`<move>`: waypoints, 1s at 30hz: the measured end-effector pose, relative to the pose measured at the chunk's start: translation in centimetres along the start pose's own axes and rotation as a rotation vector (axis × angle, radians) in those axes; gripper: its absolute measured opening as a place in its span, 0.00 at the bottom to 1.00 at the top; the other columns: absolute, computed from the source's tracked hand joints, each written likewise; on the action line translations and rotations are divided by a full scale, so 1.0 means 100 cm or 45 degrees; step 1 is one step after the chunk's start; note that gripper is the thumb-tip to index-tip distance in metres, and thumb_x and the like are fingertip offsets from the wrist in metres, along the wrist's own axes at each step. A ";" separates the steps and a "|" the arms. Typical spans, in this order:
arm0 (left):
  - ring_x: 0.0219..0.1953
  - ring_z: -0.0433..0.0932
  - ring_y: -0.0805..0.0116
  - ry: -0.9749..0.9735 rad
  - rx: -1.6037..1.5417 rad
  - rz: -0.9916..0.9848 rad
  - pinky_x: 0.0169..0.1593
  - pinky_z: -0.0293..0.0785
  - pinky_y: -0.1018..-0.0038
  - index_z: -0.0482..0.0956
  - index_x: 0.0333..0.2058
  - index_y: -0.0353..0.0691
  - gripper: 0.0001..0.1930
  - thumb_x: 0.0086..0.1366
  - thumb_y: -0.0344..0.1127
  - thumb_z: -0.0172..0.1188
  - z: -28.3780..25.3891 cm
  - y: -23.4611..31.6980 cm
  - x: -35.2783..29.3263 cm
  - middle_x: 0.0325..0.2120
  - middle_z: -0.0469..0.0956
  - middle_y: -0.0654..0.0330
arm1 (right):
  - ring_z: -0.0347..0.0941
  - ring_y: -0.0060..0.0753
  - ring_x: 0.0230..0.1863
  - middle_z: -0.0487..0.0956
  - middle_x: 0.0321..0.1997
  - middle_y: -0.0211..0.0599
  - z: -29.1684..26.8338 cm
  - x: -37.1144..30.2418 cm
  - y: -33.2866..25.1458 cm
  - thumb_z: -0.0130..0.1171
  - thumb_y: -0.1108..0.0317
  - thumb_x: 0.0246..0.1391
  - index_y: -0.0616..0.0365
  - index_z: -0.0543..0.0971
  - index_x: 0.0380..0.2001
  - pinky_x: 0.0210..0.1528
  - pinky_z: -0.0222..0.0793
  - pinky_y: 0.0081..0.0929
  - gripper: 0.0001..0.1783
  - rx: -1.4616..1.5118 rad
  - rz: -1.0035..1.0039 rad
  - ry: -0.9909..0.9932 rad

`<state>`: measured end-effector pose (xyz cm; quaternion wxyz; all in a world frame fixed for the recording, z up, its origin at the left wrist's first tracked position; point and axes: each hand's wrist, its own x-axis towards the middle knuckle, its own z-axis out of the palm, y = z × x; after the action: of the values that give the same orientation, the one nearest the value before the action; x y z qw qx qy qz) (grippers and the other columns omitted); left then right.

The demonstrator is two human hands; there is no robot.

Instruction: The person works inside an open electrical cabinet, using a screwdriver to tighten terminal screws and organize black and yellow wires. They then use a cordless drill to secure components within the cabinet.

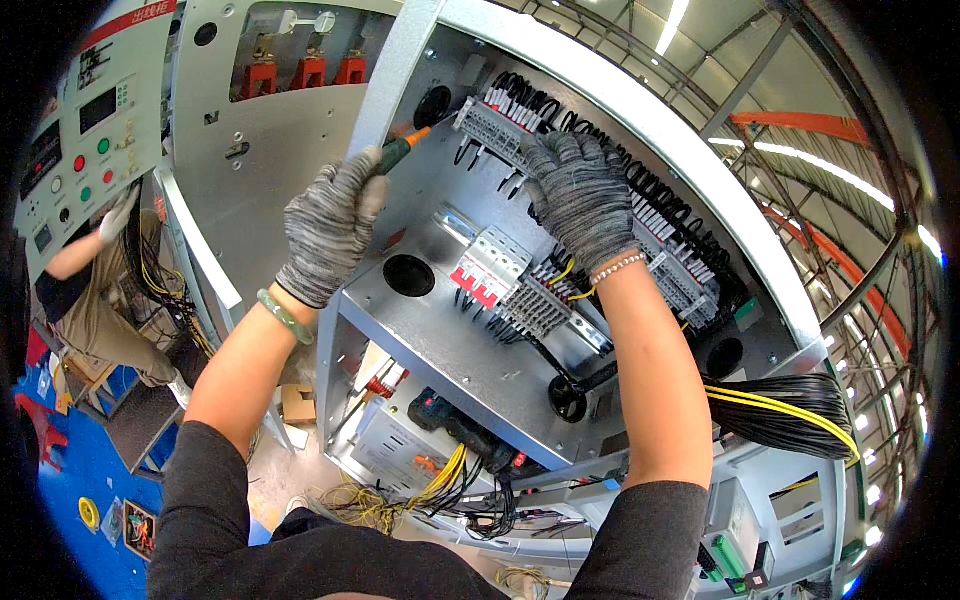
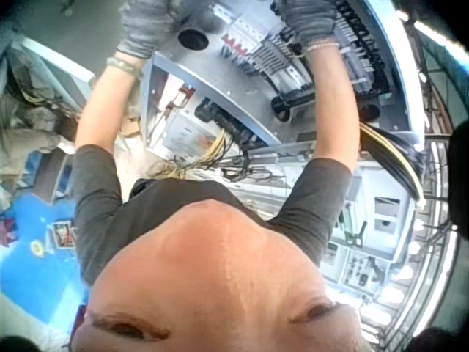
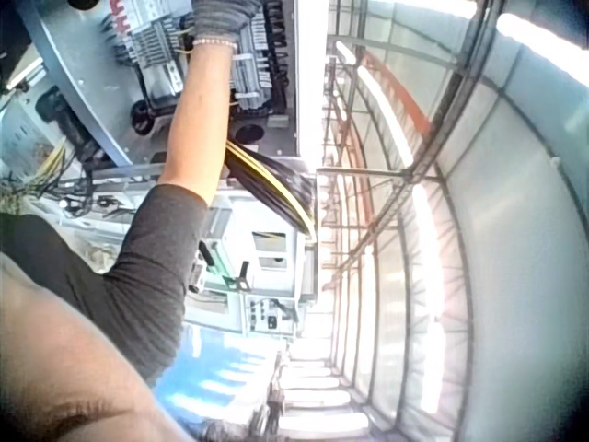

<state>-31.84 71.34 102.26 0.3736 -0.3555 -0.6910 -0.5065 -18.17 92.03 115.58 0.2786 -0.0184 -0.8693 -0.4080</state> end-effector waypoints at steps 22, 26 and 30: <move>0.33 0.80 0.53 0.273 0.055 0.474 0.38 0.79 0.64 0.75 0.46 0.44 0.18 0.56 0.31 0.64 -0.008 -0.010 0.016 0.37 0.76 0.57 | 0.66 0.43 0.59 0.72 0.57 0.35 0.007 0.001 0.004 0.60 0.57 0.50 0.42 0.70 0.60 0.64 0.58 0.49 0.31 0.009 0.029 0.009; 0.33 0.80 0.55 0.101 0.116 0.483 0.37 0.79 0.65 0.75 0.46 0.43 0.18 0.56 0.30 0.64 -0.006 -0.017 0.018 0.39 0.75 0.58 | 0.67 0.43 0.58 0.73 0.55 0.36 0.000 0.001 0.001 0.61 0.58 0.49 0.43 0.70 0.59 0.63 0.59 0.48 0.31 -0.022 0.036 -0.039; 0.33 0.80 0.54 0.126 0.040 0.284 0.36 0.78 0.65 0.75 0.46 0.44 0.18 0.56 0.30 0.64 -0.009 -0.010 0.023 0.40 0.76 0.57 | 0.67 0.42 0.58 0.73 0.55 0.35 0.008 0.004 0.001 0.61 0.58 0.50 0.42 0.71 0.59 0.61 0.61 0.46 0.30 0.018 0.007 0.051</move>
<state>-33.65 70.47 104.06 0.4668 -0.3990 -0.6355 -0.4679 -18.84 92.56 115.39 0.2973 -0.0107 -0.8662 -0.4014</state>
